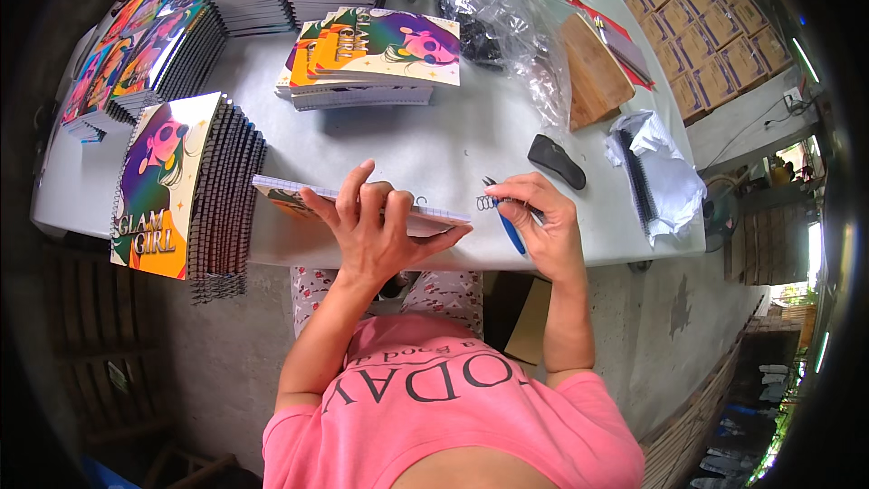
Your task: The person manually threads a metal spiral coil through the pre-punched holes of a notebook, uses pliers to cut and bend the excess wire at the ends, and stacks the finished notebook on the table.
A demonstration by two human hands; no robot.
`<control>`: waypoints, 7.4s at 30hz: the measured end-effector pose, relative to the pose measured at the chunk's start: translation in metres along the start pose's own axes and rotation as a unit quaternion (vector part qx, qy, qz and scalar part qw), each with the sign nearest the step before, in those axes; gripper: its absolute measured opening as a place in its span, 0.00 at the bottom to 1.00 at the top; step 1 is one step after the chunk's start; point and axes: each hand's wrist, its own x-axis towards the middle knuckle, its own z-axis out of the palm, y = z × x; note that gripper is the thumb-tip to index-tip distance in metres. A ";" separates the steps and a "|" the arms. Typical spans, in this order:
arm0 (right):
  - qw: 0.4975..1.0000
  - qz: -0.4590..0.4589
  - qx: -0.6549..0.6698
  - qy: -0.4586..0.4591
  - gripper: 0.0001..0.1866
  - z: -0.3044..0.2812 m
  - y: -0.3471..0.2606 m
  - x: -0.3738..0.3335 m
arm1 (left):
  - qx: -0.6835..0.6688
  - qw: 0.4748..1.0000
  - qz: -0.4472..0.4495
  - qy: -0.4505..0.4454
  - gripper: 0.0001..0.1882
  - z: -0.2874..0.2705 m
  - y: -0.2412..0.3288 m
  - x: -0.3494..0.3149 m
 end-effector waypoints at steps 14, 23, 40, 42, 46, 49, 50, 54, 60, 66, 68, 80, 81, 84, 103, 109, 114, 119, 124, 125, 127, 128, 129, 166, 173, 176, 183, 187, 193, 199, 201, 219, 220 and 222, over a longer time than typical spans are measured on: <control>0.960 0.083 0.129 -0.234 0.11 -0.012 0.004 0.010 | -0.013 0.997 -0.009 -0.079 0.34 -0.006 -0.003 0.003; 0.990 0.013 0.024 -0.136 0.18 -0.005 -0.006 0.004 | -0.033 0.997 -0.023 -0.067 0.28 -0.015 -0.009 0.005; 0.985 0.023 0.034 -0.168 0.12 -0.014 0.007 0.006 | -0.049 0.991 -0.065 -0.108 0.27 -0.023 0.003 0.011; 0.978 0.111 0.058 -0.170 0.12 -0.014 -0.004 0.005 | -0.042 0.993 -0.059 -0.095 0.28 -0.020 0.003 0.008; 0.994 0.042 0.042 -0.097 0.11 -0.001 -0.008 0.000 | -0.009 0.996 -0.046 -0.078 0.30 -0.027 0.006 0.005; 0.988 -0.012 0.000 -0.156 0.11 -0.005 -0.002 -0.003 | -0.008 0.996 -0.043 -0.079 0.30 -0.025 0.001 0.000; 0.981 -0.002 -0.005 -0.193 0.11 -0.008 0.000 -0.002 | -0.014 0.996 -0.041 -0.081 0.30 -0.025 0.000 -0.002; 0.968 0.106 -0.013 -0.227 0.14 -0.030 0.008 0.016 | -0.045 0.997 -0.020 -0.066 0.30 -0.020 -0.008 -0.010; 0.904 0.089 -0.418 0.025 0.22 -0.080 0.152 -0.013 | -0.074 0.995 0.003 -0.061 0.29 -0.028 -0.010 -0.006; 0.937 0.048 0.339 0.070 0.13 -0.038 0.097 -0.001 | -0.078 0.994 -0.034 -0.071 0.29 -0.027 -0.010 -0.005; 0.864 -0.057 0.500 -0.033 0.06 -0.004 0.042 0.018 | -0.083 0.992 -0.042 -0.086 0.28 -0.028 -0.010 -0.005; 0.983 0.075 0.117 -0.117 0.04 0.026 0.044 0.043 | -0.134 0.985 -0.073 -0.079 0.29 -0.029 -0.008 0.006; 0.965 0.117 0.209 -0.107 0.04 0.015 0.044 0.037 | -0.139 0.984 -0.073 -0.088 0.31 -0.030 -0.009 0.004; 0.868 -0.150 0.450 -0.150 0.09 0.031 0.023 0.033 | -0.174 0.979 -0.076 -0.072 0.35 -0.024 -0.012 0.001; 0.892 -0.146 0.385 -0.187 0.12 0.038 0.028 0.067 | -0.151 0.984 -0.088 -0.021 0.35 -0.028 -0.055 0.020; 0.798 -0.149 0.554 -0.186 0.02 0.042 0.032 0.068 | -0.153 0.981 -0.112 0.024 0.39 -0.029 -0.053 0.018; 0.990 0.037 0.074 -0.113 0.14 0.050 0.018 0.083 | -0.237 0.948 -0.214 0.008 0.38 -0.029 -0.055 0.010; 0.949 -0.068 0.272 -0.146 0.09 0.059 0.014 0.076 | -0.266 0.933 -0.239 0.022 0.39 -0.021 -0.061 -0.001; 0.911 -0.162 0.314 -0.211 0.19 0.064 0.013 0.082 | -0.293 0.930 -0.223 0.021 0.39 -0.020 -0.065 -0.006; 0.951 -0.137 0.163 -0.225 0.17 0.067 0.013 0.090 | -0.308 0.924 -0.226 0.012 0.39 -0.022 -0.064 -0.005; 0.975 -0.089 0.014 -0.204 0.16 0.071 0.016 0.102 | -0.295 0.933 -0.205 0.012 0.40 -0.023 -0.064 -0.006; 0.960 -0.131 0.122 -0.217 0.17 0.071 0.015 0.101 | -0.285 0.938 -0.197 0.018 0.40 -0.023 -0.065 -0.006; 0.931 -0.170 0.229 -0.228 0.18 0.070 0.011 0.096 | -0.316 0.915 -0.251 0.013 0.48 -0.020 -0.063 -0.004; 0.880 0.144 -0.451 0.012 0.29 0.033 0.094 -0.060 | -0.211 0.960 -0.142 0.116 0.18 -0.045 -0.048 0.006; 0.992 -0.036 -0.097 0.073 0.18 0.067 -0.015 -0.021 | -0.212 0.959 -0.144 0.117 0.28 -0.046 -0.047 0.004; 0.984 -0.142 -0.107 0.020 0.18 0.077 -0.048 -0.012 | -0.213 0.958 -0.148 0.121 0.28 -0.046 -0.045 0.006; 0.972 -0.182 -0.148 -0.010 0.19 0.092 -0.048 -0.005 | -0.224 0.955 -0.157 0.115 0.27 -0.048 -0.040 0.007; 0.935 0.080 0.294 -0.183 0.22 0.089 -0.042 -0.013 | -0.217 0.957 -0.147 0.122 0.27 -0.044 -0.039 0.002; 0.960 0.045 0.234 -0.149 0.23 0.091 -0.031 -0.020 | -0.183 0.968 -0.112 0.131 0.21 -0.043 -0.041 0.006; 0.915 -0.021 -0.402 -0.013 0.21 0.056 0.064 -0.056 | -0.355 0.880 -0.238 0.206 0.13 -0.083 -0.044 0.016; 0.897 0.045 -0.438 -0.014 0.22 0.052 0.077 -0.057 | -0.416 0.849 -0.240 0.222 0.11 -0.101 -0.040 0.021; 0.845 0.046 0.507 -0.161 0.19 0.123 -0.140 0.149 | -0.086 0.882 -0.295 0.357 0.29 -0.228 -0.136 0.018; 0.809 0.067 0.558 -0.171 0.18 0.143 -0.139 0.156 | -0.096 0.861 -0.357 0.350 0.31 -0.225 -0.157 0.012; 0.828 0.098 0.502 -0.231 0.22 0.185 -0.126 0.167 | -0.143 0.833 -0.421 0.329 0.32 -0.210 -0.187 0.002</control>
